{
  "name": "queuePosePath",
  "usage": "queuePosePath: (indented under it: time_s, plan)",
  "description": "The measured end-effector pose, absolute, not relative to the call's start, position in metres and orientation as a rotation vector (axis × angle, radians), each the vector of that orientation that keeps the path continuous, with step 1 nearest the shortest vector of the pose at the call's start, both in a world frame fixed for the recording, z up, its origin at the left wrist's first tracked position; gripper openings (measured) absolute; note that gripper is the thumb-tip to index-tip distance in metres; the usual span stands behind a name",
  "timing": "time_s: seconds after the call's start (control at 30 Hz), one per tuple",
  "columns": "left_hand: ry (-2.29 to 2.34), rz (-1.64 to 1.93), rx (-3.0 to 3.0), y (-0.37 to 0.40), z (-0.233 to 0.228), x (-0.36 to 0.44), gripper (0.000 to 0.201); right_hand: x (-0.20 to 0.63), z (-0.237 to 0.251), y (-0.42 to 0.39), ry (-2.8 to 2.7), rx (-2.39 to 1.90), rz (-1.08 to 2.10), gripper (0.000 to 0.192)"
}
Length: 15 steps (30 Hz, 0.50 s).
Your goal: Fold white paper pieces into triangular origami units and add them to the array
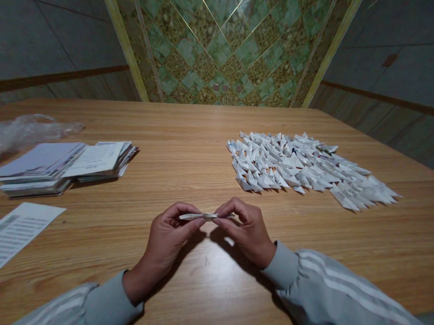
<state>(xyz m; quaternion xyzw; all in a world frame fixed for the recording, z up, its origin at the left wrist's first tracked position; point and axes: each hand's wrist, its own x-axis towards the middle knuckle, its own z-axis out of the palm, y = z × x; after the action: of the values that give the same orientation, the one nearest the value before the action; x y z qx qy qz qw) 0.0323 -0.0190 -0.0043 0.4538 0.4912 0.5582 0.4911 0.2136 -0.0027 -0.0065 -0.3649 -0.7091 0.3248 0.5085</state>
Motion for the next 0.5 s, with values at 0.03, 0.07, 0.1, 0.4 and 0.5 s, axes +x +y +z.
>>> queuePosePath:
  time_s: [0.03,0.07,0.1,0.4,0.5]
  plan:
    - [1.192,1.347,1.084,-0.0182,-0.0049,0.0322,0.022,0.2133,-0.0069,-0.0020,-1.690,-0.887,0.798,0.014]
    - [1.193,1.340,1.068,-0.0173,-0.0056,0.0320,0.023,0.2131,-0.0076,-0.0011,-1.670,-0.895,0.815,0.013]
    - [1.196,1.334,1.055,-0.0164,-0.0063,0.0316,0.023,0.2130,-0.0084,0.0000,-1.651,-0.901,0.838,0.012]
    - [1.195,1.303,1.114,-0.0125,-0.0108,0.0230,0.016,0.2152,-0.0124,0.0053,-1.633,-0.957,1.115,0.010]
    - [1.186,1.269,1.024,-0.0127,-0.0118,0.0228,0.019,0.2153,-0.0115,0.0041,-1.662,-0.996,1.053,0.014]
